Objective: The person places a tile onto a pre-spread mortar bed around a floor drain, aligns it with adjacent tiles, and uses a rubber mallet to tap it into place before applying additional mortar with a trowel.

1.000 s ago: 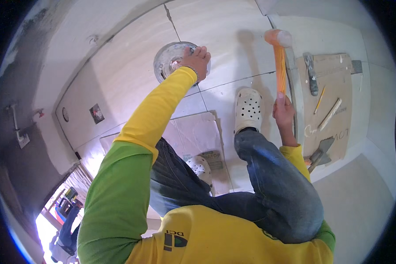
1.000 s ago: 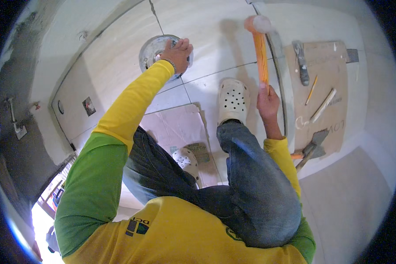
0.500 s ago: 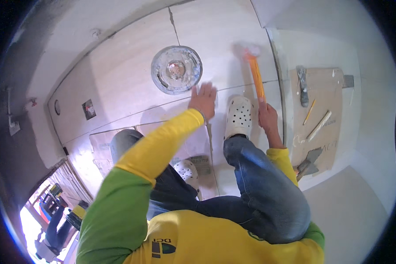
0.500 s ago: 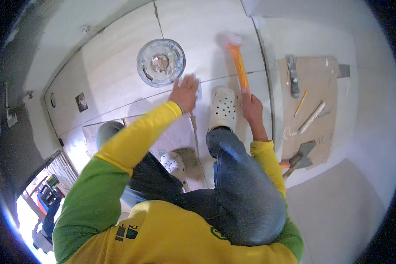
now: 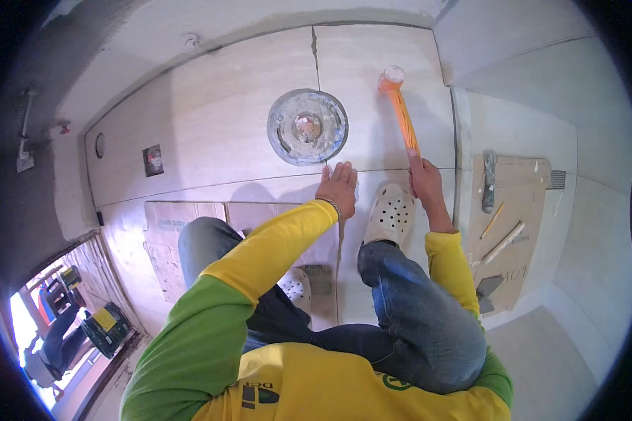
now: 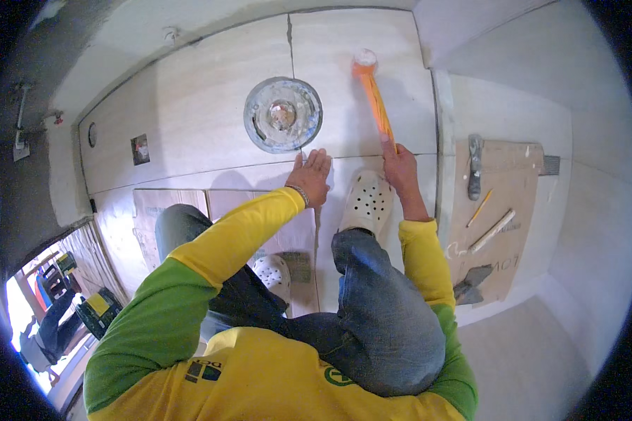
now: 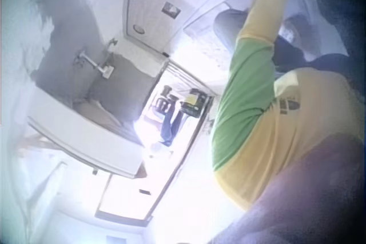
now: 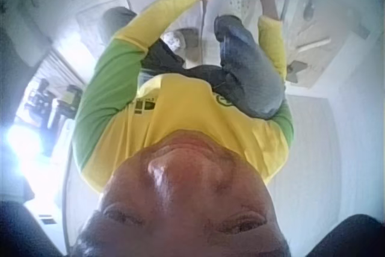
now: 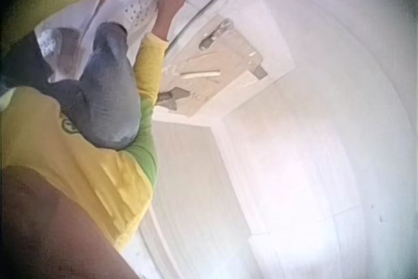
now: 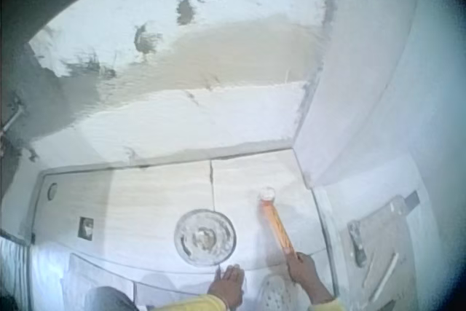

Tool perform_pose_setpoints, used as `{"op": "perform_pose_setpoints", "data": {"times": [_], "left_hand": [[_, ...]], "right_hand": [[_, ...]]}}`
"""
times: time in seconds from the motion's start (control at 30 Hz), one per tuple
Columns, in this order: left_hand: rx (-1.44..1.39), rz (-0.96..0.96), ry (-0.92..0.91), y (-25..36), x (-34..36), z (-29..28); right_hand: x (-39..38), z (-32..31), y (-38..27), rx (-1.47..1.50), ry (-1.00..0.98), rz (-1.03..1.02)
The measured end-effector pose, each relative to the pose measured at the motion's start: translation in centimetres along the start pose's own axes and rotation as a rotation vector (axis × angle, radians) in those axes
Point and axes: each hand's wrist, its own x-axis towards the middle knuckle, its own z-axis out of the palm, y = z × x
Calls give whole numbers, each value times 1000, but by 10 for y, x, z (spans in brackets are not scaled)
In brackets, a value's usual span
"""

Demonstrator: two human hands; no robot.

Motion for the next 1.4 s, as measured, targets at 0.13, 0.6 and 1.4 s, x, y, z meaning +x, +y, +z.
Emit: {"op": "perform_pose_setpoints", "data": {"times": [0.13, 0.6, 1.4], "left_hand": [[-40, 1, 13, 2, 0, -3], [-71, -167, 493, -63, 81, -125], [-62, -46, 499, -27, 83, -78]], "right_hand": [[-2, 7, -3, 16, -11, -5], [10, 33, -86, 219, 2, -325], [-47, 22, -4, 286, -134, 103]]}}
